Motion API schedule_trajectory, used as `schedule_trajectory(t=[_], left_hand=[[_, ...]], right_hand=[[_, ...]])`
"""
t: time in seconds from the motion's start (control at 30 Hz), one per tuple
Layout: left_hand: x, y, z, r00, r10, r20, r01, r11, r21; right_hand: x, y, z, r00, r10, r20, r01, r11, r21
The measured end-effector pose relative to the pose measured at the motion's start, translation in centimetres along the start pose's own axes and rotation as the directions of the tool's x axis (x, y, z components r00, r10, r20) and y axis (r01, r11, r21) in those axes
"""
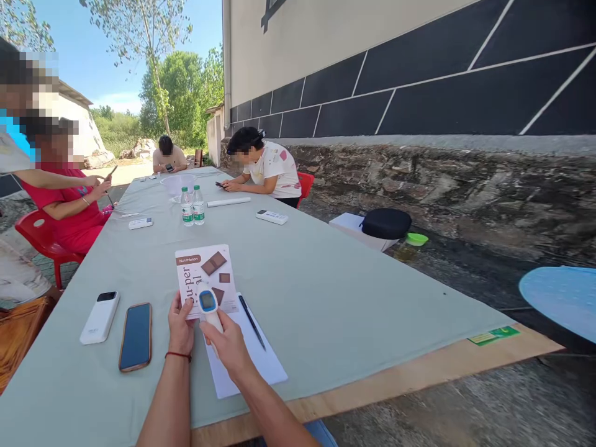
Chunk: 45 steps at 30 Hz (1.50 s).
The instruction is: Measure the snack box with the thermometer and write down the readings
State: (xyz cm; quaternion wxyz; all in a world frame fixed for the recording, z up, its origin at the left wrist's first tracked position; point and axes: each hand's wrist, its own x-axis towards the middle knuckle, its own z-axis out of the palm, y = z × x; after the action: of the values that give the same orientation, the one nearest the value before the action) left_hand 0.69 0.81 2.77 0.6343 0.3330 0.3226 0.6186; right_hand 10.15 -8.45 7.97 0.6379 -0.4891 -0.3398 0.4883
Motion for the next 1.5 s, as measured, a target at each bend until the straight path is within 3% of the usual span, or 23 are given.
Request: schedule_trajectory(t=[0.27, 0.5, 0.8, 1.0, 1.5], left_hand=[[0.1, -0.3, 0.0, 1.000, -0.004, 0.001, 0.004, 1.000, 0.013], [-0.2, 0.1, 0.2, 1.000, -0.008, -0.006, 0.008, 1.000, 0.012], [-0.3, 0.4, 0.3, 1.000, -0.010, -0.003, 0.010, 1.000, -0.014], [-0.4, 0.5, 0.3, 0.999, -0.017, 0.028, 0.018, 0.999, -0.050], [-0.4, 0.4, 0.3, 1.000, 0.010, 0.027, -0.009, 1.000, -0.021]], right_hand=[[-0.4, 0.3, -0.3, 1.000, -0.007, -0.023, 0.008, 0.999, 0.038], [0.1, 0.7, -1.0, 0.997, 0.045, 0.055, -0.047, 0.998, 0.051], [-0.3, 2.4, -2.5, 0.998, 0.047, -0.052, -0.046, 0.999, 0.016], [-0.2, 1.6, -2.7, 0.998, 0.055, 0.000, -0.055, 0.997, -0.049], [-0.7, 1.0, -2.2, 0.998, 0.057, -0.009, -0.057, 0.996, -0.068]])
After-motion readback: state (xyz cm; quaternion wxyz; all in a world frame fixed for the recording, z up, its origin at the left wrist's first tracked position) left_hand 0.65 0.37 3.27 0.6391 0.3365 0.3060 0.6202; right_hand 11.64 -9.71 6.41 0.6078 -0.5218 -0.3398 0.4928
